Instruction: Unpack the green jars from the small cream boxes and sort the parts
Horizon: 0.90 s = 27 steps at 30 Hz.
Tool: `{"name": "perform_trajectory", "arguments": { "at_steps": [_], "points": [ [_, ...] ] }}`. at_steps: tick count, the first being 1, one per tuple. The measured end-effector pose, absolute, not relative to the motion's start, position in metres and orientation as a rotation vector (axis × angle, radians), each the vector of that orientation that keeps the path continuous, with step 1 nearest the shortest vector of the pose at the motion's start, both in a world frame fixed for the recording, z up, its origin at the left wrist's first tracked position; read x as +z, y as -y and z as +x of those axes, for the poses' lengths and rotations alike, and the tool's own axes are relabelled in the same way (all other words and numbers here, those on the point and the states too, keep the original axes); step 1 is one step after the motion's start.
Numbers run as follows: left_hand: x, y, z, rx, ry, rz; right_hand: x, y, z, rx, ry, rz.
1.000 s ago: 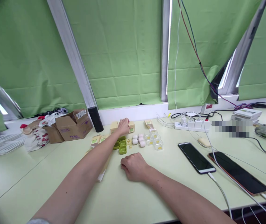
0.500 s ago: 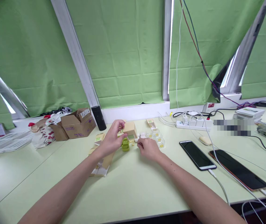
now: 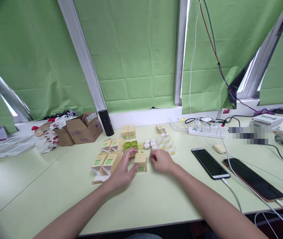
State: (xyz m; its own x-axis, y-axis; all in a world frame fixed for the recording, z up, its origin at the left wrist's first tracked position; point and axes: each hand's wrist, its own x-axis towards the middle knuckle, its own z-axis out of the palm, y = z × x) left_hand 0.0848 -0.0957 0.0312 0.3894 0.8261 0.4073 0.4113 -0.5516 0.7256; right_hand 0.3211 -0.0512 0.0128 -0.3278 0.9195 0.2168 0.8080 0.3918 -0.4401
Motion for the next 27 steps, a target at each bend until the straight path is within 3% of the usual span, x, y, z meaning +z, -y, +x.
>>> {"name": "perform_trajectory", "arguments": {
  "at_steps": [8, 27],
  "points": [
    [0.022, 0.089, 0.079, 1.128, -1.041, 2.001, 0.013, 0.057, 0.328, 0.663, 2.279, -1.081],
    [0.023, 0.092, 0.083, 1.17, -1.224, 1.961, 0.009, 0.055, 0.323, 0.594, 2.135, -1.099]
  ]
}}
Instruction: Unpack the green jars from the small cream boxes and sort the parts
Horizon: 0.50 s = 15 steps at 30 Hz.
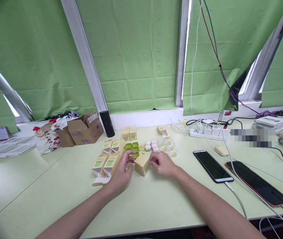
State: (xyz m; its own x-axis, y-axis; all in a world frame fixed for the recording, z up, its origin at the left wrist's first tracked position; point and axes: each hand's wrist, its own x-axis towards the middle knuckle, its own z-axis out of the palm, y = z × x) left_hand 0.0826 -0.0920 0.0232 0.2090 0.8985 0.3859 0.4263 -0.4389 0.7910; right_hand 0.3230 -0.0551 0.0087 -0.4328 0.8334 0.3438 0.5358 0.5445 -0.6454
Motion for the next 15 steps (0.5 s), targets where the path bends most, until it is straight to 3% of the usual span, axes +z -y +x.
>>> {"name": "perform_trajectory", "arguments": {
  "at_steps": [15],
  "points": [
    [0.031, 0.098, 0.084, 1.092, -1.291, 2.011, -0.005, 0.045, 0.321, 0.644, 1.948, -1.097]
  ]
}}
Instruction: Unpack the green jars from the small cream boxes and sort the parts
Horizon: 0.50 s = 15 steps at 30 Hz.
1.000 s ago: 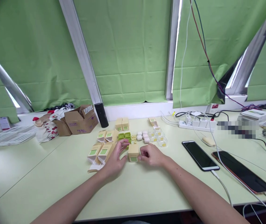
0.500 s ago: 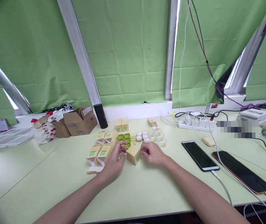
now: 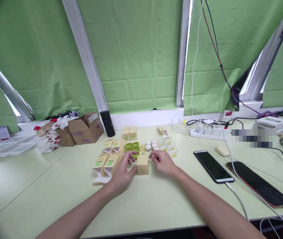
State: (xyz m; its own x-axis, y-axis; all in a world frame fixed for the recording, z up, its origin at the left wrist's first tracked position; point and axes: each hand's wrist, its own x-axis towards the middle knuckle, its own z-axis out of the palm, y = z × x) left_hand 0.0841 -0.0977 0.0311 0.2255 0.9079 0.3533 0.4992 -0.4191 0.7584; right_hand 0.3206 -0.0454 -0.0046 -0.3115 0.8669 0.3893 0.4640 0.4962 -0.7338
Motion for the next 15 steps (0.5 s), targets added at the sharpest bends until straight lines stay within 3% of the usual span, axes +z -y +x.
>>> {"name": "perform_trajectory", "arguments": {
  "at_steps": [7, 15],
  "points": [
    [0.024, 0.095, 0.082, 0.941, -1.228, 2.021, -0.01, 0.041, 0.314, 0.694, 1.933, -1.169],
    [0.019, 0.093, 0.085, 0.93, -1.327, 2.057, -0.006, 0.047, 0.312, 0.437, 1.904, -1.254]
  ]
}}
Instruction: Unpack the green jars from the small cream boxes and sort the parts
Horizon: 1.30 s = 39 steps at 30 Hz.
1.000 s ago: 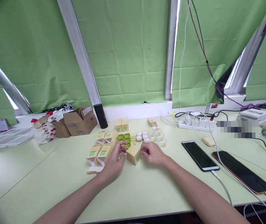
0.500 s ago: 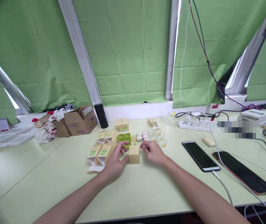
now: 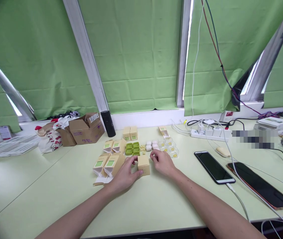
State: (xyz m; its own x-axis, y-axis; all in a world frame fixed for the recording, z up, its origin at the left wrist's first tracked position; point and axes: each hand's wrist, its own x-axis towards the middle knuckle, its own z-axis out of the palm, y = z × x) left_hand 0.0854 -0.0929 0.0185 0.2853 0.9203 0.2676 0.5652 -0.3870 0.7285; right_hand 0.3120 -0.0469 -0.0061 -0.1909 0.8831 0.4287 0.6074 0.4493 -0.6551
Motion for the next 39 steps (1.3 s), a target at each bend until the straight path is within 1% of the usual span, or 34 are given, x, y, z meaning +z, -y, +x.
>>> {"name": "perform_trajectory", "arguments": {
  "at_steps": [4, 8, 15, 20, 23, 28, 39],
  "points": [
    [0.021, 0.097, 0.087, 0.994, -1.317, 2.152, 0.003, 0.053, 0.312, 0.238, 1.808, -1.256],
    [0.021, 0.098, 0.087, 1.111, -1.218, 2.332, 0.012, 0.064, 0.309, 0.119, 1.733, -1.105],
    [0.018, 0.091, 0.082, 1.499, -1.158, 2.651, 0.022, 0.086, 0.296, -0.101, 1.8, -0.816],
    [0.025, 0.089, 0.08, 1.708, -1.187, 2.888, 0.023, 0.094, 0.287, -0.144, 1.907, -0.746],
    [0.027, 0.092, 0.081, 1.7, -1.217, 2.97, 0.023, 0.095, 0.285, -0.135, 1.939, -0.743],
    [0.027, 0.095, 0.082, 1.559, -1.284, 3.033, 0.02, 0.094, 0.285, -0.109, 1.936, -0.743],
    [0.026, 0.096, 0.083, 1.482, -1.313, 2.976, 0.015, 0.093, 0.282, -0.001, 1.931, -0.716]
  ]
}}
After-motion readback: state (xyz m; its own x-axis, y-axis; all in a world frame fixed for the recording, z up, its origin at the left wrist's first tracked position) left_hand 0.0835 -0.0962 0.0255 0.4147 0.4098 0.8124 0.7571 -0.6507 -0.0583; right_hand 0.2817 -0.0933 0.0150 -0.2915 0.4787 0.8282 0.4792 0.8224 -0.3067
